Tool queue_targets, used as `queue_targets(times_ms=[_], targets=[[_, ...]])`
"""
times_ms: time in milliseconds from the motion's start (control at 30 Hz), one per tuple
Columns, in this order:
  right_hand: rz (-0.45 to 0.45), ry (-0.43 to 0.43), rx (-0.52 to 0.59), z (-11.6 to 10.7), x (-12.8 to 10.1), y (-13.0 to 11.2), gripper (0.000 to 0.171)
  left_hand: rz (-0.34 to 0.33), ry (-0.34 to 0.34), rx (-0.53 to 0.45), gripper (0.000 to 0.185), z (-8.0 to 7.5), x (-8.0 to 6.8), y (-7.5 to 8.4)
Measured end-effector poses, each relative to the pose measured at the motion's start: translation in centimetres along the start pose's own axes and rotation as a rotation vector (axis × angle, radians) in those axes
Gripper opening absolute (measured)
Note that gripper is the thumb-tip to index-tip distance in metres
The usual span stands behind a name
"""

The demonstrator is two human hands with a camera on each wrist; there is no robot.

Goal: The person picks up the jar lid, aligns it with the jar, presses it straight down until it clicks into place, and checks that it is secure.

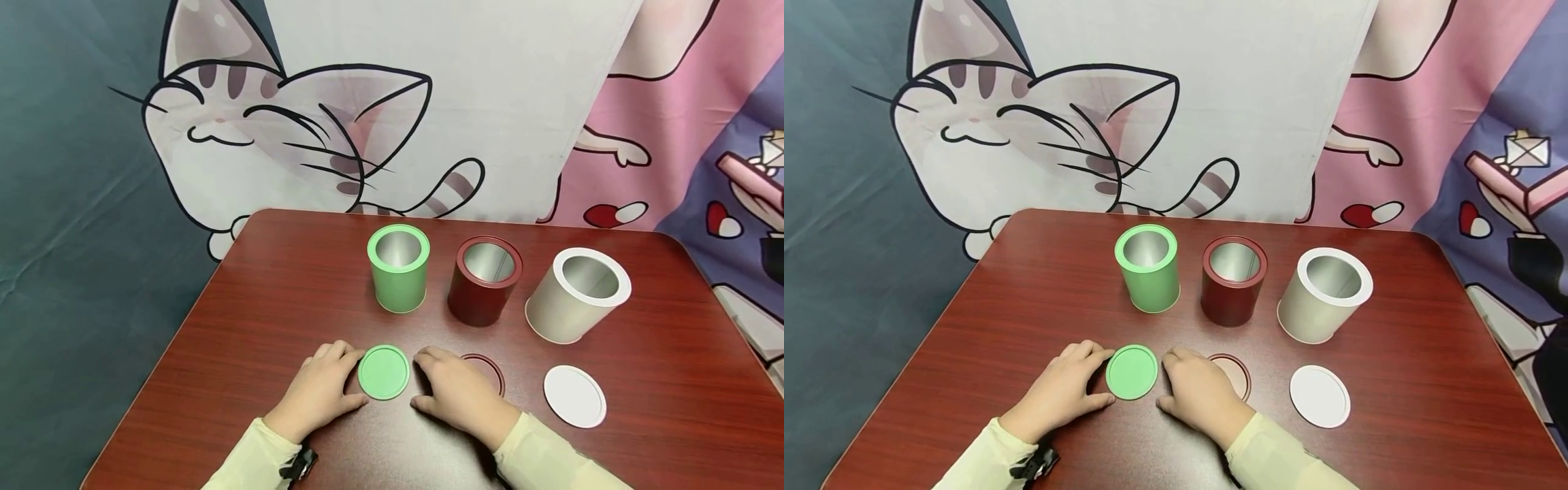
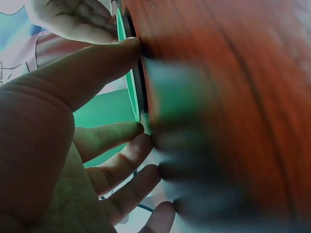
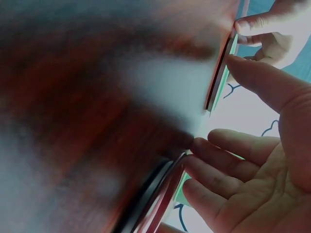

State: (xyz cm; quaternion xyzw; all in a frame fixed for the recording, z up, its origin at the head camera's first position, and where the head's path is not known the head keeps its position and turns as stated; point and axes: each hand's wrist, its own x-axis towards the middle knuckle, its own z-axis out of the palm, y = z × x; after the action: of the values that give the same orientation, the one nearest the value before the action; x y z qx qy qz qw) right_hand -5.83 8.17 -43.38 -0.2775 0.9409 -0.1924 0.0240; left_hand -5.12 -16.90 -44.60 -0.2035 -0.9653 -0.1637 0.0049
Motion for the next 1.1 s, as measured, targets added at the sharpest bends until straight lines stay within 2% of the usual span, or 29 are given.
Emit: queue_targets(times_ms=[267,700,1100], targets=[[-0.008,-0.005,-0.025,0.2,0.6,0.0,0.055,-0.010,-0.004,0.012,0.063,0.0,0.3,0.2],[-0.072,0.004,-0.065,0.6,1.3,0.1,0.057,-0.018,-0.026,0.024,0.063,0.1,0.5,0.2],[-0.114,0.051,-0.061,1.0,2.0,0.0,0.044,-0.014,-0.020,0.015,0.061,0.1,0.7,0.3]])
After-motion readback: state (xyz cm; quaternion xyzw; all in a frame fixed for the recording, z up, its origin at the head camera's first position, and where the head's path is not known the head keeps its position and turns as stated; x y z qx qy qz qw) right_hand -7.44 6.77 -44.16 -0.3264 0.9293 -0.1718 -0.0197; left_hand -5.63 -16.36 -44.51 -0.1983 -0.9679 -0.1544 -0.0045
